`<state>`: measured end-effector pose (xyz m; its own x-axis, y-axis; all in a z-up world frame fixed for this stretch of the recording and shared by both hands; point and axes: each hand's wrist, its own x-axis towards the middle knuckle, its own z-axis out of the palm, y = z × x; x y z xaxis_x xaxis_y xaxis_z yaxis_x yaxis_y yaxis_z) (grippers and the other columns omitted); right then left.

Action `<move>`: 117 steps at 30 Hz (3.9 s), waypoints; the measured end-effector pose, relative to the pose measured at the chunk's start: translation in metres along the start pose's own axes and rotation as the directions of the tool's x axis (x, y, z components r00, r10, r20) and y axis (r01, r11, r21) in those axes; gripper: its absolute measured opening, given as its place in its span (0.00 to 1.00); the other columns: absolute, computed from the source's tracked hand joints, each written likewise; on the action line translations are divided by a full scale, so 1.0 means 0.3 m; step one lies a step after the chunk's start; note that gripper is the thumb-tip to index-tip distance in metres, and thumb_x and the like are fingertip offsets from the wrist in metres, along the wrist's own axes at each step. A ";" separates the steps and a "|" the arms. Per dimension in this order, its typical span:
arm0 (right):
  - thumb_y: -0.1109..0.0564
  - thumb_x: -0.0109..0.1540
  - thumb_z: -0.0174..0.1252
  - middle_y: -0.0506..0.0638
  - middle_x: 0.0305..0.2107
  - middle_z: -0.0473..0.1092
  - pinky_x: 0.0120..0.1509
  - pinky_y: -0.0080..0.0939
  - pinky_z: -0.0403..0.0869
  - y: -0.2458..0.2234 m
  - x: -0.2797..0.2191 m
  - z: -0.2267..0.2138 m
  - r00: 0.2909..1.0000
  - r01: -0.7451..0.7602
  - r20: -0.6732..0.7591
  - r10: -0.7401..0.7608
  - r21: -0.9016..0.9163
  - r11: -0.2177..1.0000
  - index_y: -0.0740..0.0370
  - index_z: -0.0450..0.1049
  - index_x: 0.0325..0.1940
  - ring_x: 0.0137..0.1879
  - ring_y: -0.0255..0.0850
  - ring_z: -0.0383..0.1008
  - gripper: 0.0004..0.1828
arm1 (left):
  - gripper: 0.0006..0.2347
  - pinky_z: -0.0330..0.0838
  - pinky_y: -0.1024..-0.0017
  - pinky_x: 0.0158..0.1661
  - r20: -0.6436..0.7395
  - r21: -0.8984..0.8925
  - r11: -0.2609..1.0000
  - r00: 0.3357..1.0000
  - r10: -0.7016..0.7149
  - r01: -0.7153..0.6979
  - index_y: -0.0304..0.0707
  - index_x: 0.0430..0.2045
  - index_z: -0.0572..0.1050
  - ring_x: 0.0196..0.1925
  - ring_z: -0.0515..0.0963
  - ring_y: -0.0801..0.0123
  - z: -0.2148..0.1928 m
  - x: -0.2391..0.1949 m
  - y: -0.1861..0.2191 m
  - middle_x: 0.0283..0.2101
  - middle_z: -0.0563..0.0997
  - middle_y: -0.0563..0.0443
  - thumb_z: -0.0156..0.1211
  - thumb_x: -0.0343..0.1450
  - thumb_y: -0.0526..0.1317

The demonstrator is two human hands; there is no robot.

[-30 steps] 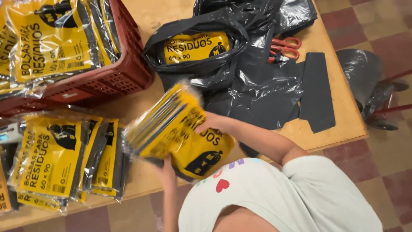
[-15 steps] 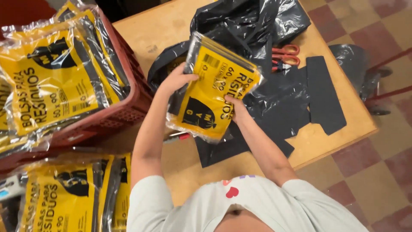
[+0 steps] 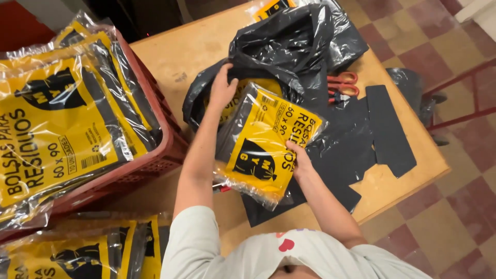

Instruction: The person places a stack of black trash bags into a larger black plastic bag, folds the opening, and secures it with a stapler. The person then places the sealed bag into a red basket.

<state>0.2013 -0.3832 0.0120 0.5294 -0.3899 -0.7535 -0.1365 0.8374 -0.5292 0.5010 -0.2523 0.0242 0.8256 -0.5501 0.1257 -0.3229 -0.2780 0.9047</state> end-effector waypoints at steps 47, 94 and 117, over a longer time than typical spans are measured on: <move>0.50 0.51 0.75 0.71 0.53 0.65 0.62 0.63 0.71 0.101 -0.023 0.415 0.931 0.360 0.071 -0.358 -0.337 0.870 0.72 0.56 0.63 0.60 0.61 0.70 0.47 | 0.07 0.62 0.42 0.40 0.267 0.817 0.373 0.862 0.430 -0.439 0.50 0.15 0.81 0.31 0.78 0.57 0.341 -0.381 0.290 0.22 0.79 0.55 0.59 0.64 0.42; 0.51 0.55 0.66 0.46 0.26 0.69 0.39 0.37 0.69 -0.474 0.628 0.205 0.768 0.639 0.613 -0.184 -0.751 0.165 0.57 0.75 0.36 0.37 0.39 0.68 0.11 | 0.18 0.57 0.52 0.63 0.446 0.598 0.665 0.875 0.187 -0.447 0.48 0.27 0.84 0.47 0.83 0.64 0.528 -0.092 0.252 0.32 0.86 0.51 0.43 0.64 0.50; 0.57 0.53 0.57 0.67 0.50 0.72 0.64 0.61 0.68 -0.473 0.595 0.469 0.807 0.588 0.589 -0.042 -0.808 -0.046 0.66 0.73 0.56 0.63 0.62 0.68 0.27 | 0.16 0.57 0.53 0.61 0.426 0.616 0.676 0.893 0.147 -0.405 0.50 0.22 0.84 0.44 0.82 0.63 0.544 -0.113 0.225 0.28 0.85 0.52 0.45 0.62 0.50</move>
<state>0.4331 -0.5177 0.0076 0.9263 -0.1240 -0.3559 -0.3590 -0.5772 -0.7334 0.3757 -0.3811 0.0144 0.4929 -0.8672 0.0716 -0.8373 -0.4503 0.3101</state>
